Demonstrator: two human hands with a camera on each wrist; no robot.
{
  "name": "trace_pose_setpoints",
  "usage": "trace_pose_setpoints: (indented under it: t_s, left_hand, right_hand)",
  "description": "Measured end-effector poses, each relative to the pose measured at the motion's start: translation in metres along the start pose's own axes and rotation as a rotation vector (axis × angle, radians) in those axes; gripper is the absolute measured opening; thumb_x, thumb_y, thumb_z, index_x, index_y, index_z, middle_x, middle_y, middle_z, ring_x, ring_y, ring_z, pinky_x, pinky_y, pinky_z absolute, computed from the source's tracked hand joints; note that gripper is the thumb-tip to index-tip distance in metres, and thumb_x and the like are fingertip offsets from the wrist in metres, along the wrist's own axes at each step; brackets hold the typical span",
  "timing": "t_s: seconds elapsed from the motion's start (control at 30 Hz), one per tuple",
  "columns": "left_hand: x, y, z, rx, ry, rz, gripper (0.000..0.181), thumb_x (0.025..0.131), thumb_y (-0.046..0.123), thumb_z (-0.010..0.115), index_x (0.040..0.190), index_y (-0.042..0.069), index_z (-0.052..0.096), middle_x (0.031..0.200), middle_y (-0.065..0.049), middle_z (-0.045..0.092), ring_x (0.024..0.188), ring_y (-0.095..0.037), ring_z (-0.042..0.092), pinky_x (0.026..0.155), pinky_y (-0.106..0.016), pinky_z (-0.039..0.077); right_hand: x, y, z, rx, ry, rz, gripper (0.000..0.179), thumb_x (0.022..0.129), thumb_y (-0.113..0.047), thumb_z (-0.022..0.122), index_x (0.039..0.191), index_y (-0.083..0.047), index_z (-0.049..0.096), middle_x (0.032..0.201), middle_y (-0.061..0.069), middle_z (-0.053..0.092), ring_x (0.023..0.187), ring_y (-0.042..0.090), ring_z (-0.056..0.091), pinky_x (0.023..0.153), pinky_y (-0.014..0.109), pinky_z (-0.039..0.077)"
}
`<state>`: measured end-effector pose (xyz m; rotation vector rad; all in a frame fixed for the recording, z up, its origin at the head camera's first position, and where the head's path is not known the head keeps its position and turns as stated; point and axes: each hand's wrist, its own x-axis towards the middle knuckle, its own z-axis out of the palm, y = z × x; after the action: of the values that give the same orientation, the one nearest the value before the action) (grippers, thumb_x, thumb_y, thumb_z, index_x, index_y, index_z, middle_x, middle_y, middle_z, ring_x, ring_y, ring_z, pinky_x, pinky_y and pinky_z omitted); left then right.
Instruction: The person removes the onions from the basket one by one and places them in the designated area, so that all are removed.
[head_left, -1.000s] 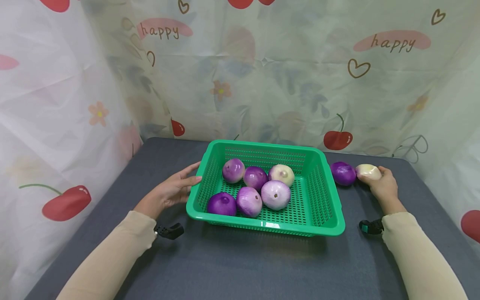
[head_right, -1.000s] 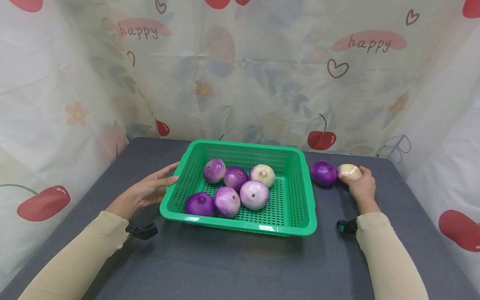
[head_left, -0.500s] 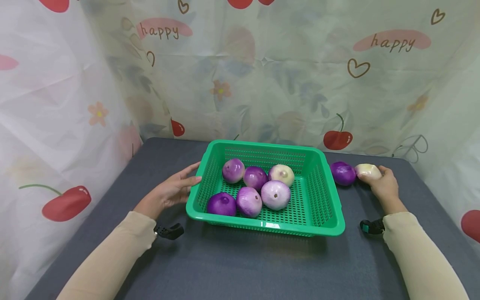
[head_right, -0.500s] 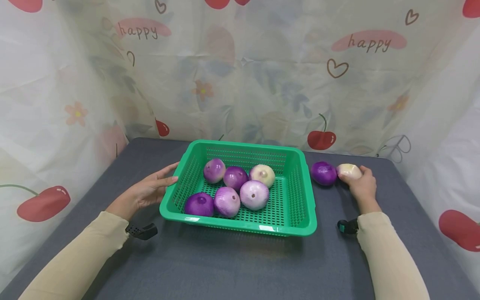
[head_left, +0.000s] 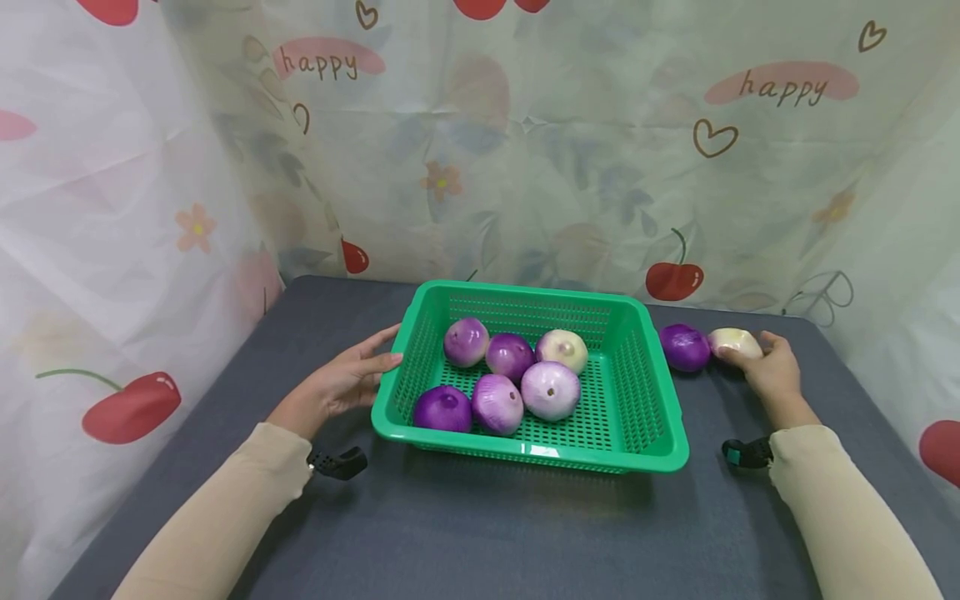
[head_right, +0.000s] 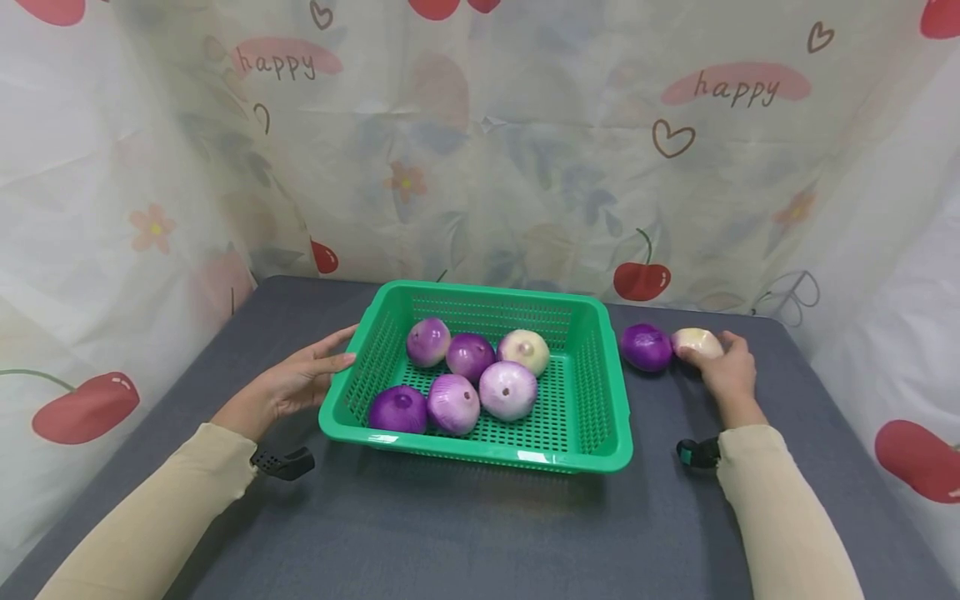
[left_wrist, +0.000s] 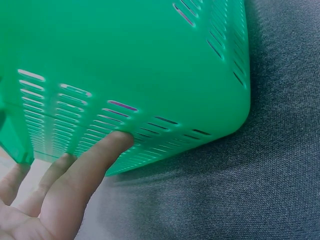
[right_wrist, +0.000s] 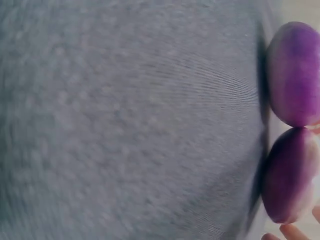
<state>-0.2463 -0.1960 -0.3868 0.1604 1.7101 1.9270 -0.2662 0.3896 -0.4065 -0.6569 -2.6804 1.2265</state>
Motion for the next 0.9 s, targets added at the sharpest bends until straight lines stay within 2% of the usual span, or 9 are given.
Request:
trace_pose_setpoints:
  t_s: [0.2,0.37,0.47,0.63,0.77,0.9]
  left_hand:
    - [0.001,0.001,0.000,0.006,0.003,-0.006,0.073,0.100,0.023,0.055,0.157,0.029,0.010,0.147,-0.023,0.036,0.109,-0.023,0.063,0.087,-0.047,0.054]
    - [0.002,0.001,0.001,-0.001,0.008,-0.007,0.072,0.100,0.023,0.055,0.156,0.029,0.011,0.147,-0.022,0.036,0.110,-0.023,0.063,0.087,-0.048,0.053]
    - [0.002,0.002,0.001,-0.003,0.007,-0.006,0.072,0.100,0.022,0.055,0.156,0.029,0.011,0.147,-0.022,0.036,0.110,-0.024,0.063,0.087,-0.048,0.053]
    - [0.001,0.001,0.000,0.004,0.009,-0.010,0.071,0.101,0.022,0.054,0.156,0.029,0.011,0.147,-0.022,0.036,0.110,-0.024,0.063,0.088,-0.049,0.053]
    - [0.000,0.000,0.000,-0.002,0.010,-0.014,0.071,0.100,0.022,0.054,0.156,0.029,0.011,0.148,-0.023,0.035,0.111,-0.025,0.063,0.089,-0.050,0.052]
    - [0.001,0.000,0.001,-0.003,0.017,-0.020,0.071,0.100,0.023,0.055,0.156,0.030,0.012,0.148,-0.023,0.036,0.110,-0.025,0.063,0.088,-0.049,0.053]
  right_hand:
    - [-0.005,-0.015,-0.013,0.045,-0.027,-0.045,0.090,0.094,-0.045,0.057,0.154,0.000,0.008,0.155,0.033,0.011,0.141,0.050,0.017,0.109,0.062,0.025]
    - [-0.021,-0.048,-0.025,0.120,-0.074,-0.157,0.090,0.092,-0.049,0.058,0.156,-0.008,0.009,0.158,0.027,0.009,0.142,0.049,0.016,0.109,0.064,0.024]
    - [-0.036,-0.074,-0.028,0.150,-0.103,-0.234,0.090,0.091,-0.050,0.060,0.157,-0.012,0.011,0.159,0.024,0.011,0.143,0.046,0.017,0.111,0.062,0.022]
    - [-0.070,-0.113,-0.026,0.200,-0.198,-0.368,0.085,0.092,-0.044,0.063,0.156,-0.019,0.015,0.160,0.019,0.014,0.146,0.038,0.017,0.113,0.058,0.023]
    - [-0.098,-0.133,-0.018,0.222,-0.272,-0.460,0.076,0.093,-0.036,0.064,0.155,-0.023,0.021,0.158,0.018,0.022,0.146,0.034,0.022,0.112,0.055,0.027]
    - [-0.120,-0.145,-0.003,0.226,-0.327,-0.559,0.070,0.094,-0.027,0.065,0.152,-0.016,0.027,0.154,0.017,0.031,0.144,0.035,0.028,0.110,0.055,0.029]
